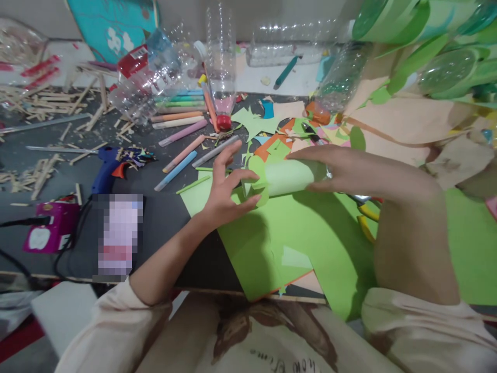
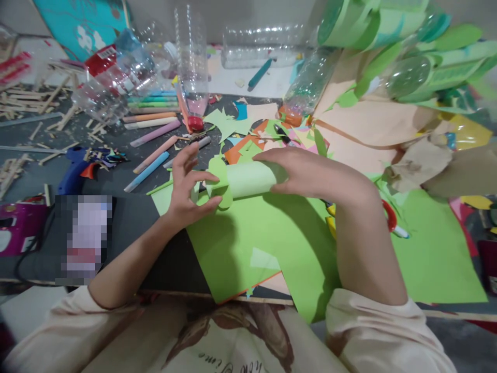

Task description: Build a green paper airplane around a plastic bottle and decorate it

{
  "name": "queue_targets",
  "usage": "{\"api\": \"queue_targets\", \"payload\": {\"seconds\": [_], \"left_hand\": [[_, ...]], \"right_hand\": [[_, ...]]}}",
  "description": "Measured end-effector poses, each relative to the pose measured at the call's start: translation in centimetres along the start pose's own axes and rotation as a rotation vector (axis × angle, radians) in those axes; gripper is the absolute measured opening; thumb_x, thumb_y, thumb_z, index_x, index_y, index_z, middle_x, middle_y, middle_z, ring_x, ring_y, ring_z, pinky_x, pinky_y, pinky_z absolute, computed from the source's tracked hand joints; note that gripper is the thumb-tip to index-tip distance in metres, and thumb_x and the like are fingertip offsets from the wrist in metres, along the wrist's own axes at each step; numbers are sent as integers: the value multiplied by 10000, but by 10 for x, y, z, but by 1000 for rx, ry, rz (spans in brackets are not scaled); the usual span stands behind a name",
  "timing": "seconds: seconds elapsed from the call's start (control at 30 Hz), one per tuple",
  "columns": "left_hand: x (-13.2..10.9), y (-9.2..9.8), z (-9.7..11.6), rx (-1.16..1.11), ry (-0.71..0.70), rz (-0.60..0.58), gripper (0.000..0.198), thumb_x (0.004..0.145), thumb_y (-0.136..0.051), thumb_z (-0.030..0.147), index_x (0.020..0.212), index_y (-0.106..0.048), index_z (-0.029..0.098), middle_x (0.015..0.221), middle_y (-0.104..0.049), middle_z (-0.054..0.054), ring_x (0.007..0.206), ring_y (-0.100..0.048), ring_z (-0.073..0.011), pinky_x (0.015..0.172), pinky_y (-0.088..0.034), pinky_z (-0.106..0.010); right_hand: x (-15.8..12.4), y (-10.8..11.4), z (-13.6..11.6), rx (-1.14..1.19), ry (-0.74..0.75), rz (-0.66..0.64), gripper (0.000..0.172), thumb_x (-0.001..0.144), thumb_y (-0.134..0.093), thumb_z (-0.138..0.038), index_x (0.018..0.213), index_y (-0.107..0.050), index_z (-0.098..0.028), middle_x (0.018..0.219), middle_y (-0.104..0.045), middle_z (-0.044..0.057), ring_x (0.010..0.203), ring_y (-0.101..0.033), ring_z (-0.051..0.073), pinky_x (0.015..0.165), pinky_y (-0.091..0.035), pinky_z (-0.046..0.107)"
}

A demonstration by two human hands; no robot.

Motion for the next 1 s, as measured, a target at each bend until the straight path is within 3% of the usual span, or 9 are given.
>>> {"api": "queue_targets", "payload": {"seconds": [0.2,0.3,0.37,0.47,0.57,0.73,1.0], "left_hand": [[-2,1,-4,-27,-14,60,120,911,-614,366,879,-656,258,1450,-466,-58,1354,-482,-270,1111,-449,-442],[-1,1,-6,-34,13,51,135,922,-605,375,888,-662,258,1416,-502,-57,1329,-507,-258,1084,-485,-438],[-1,2,-7,-34,21,58,179,940,-577,401,898,-660,248,1394,-514,-70,1318,-520,-261,1046,-514,-437],[-2,3,-10,-37,25,76,231,955,-547,430,892,-658,237,1376,-517,-83,1307,-532,-267,1016,-531,-433],[-3,3,-13,-52,43,75,253,967,-523,437,896,-672,246,1379,-513,-74,1303,-536,-262,1024,-524,-434],[-2,3,-15,-81,87,54,254,960,-535,450,887,-665,244,1372,-527,-73,1308,-535,-268,1028,-518,-439],[0,8,-13,-22,79,50,232,946,-560,435,854,-657,245,1328,-564,-75,1268,-559,-256,1029,-505,-455]], "right_hand": [[0,-4,7,-25,58,43,514,731,-653,-273,1245,-662,-268,1224,-713,58,1100,-662,355,913,-540,491],[2,-1,1,-32,89,149,516,756,-691,-325,1267,-639,-274,1321,-664,72,1221,-595,384,1018,-467,576],[4,1,-11,-15,108,264,409,810,-671,-345,1211,-655,-261,1314,-663,83,1243,-581,373,1046,-435,595],[8,-6,-38,47,207,389,158,890,-582,-274,1016,-674,-249,1191,-704,78,1144,-637,297,982,-490,512],[10,-20,-54,83,267,455,83,900,-560,-208,931,-633,-231,1082,-711,85,1031,-661,257,880,-526,439],[11,-31,-55,50,260,532,101,913,-531,-168,874,-608,-220,1001,-702,89,933,-654,247,829,-514,419],[14,-32,-53,41,232,539,125,903,-515,-172,828,-593,-235,988,-708,88,909,-645,254,811,-508,434]]}}
Point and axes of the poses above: each hand's wrist, its own x-axis towards the middle knuckle, its own y-axis out of the back of the hand, z = x × y, the point moved 7 cm from there along x, towards the middle knuckle
